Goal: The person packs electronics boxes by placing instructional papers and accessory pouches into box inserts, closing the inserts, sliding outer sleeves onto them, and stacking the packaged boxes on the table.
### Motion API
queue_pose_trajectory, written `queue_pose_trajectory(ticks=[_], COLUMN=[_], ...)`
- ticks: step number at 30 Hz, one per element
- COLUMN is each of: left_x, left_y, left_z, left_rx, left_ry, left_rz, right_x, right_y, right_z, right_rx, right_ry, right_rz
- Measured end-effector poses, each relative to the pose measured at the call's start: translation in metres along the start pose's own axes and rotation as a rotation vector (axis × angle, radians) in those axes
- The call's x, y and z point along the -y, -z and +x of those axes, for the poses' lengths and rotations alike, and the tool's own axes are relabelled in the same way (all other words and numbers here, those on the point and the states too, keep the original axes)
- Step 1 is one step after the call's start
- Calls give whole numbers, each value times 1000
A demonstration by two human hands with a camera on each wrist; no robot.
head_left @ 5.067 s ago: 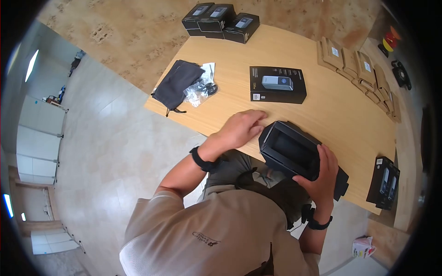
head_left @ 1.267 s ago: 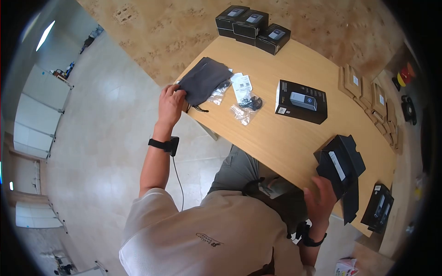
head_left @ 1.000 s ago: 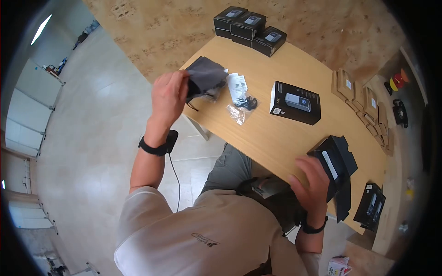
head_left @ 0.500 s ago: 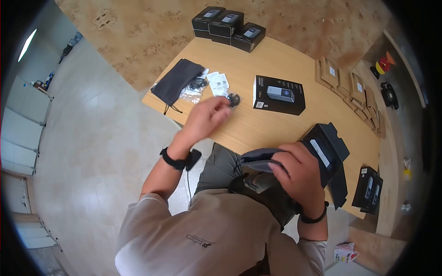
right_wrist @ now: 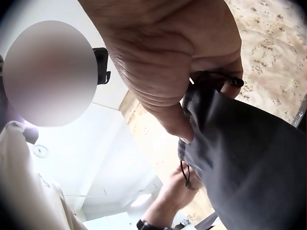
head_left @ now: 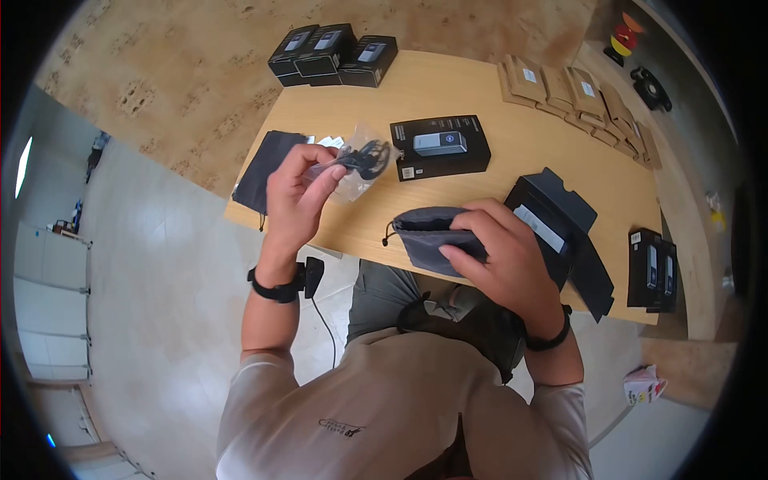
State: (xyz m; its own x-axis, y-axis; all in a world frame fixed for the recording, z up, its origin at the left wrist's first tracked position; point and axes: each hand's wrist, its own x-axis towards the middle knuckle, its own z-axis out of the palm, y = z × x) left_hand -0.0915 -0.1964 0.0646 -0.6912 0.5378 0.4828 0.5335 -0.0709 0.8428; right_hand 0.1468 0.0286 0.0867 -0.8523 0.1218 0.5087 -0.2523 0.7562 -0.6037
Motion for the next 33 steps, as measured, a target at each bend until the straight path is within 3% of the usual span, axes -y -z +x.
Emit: queue_pose_trajectory(ticks=[2,4,5,7,11,17,21,23,26,29,31,33], left_x=[-35,-51,-59,-70,-76,-103,-119,-125,-113,-104,-101,-99], left_y=[-4,-9,-10,-14,-18,-30,-50,-60,-65,-72,-78,-80], left_z=[5,12,15,21,32,40,40,37,34,32,28,27], left_rx=[42,299,311,507,688,956,962,848,720,712,682,648], left_ry=[-36,-252,-256,-298,-384,-275,-352,-304,-328,-394,-424,-453], left_rz=[-87,-11,-13,272,365,417,533,374,374,355,344,334], right_x=[1,1,0,-2,-7,-10,-6,-5,-6,-9,-16,-24], right_y=[-1,-3,-3,-3,3,-2,-5,-5,-5,-1,-7,-13], right_z=[2,3,2,-1,-9,-12,-10,-11,-13,-18,-23,-26], right_rx=[15,8,-2,-12,-20,82,59,51,-74,-123,-93,-126], right_ry=[-7,-7,-13,-22,-42,-58,-33,-28,-106,-182,-319,-251], right_rz=[27,56,54,56,44,100,128,136,255,418,669,766])
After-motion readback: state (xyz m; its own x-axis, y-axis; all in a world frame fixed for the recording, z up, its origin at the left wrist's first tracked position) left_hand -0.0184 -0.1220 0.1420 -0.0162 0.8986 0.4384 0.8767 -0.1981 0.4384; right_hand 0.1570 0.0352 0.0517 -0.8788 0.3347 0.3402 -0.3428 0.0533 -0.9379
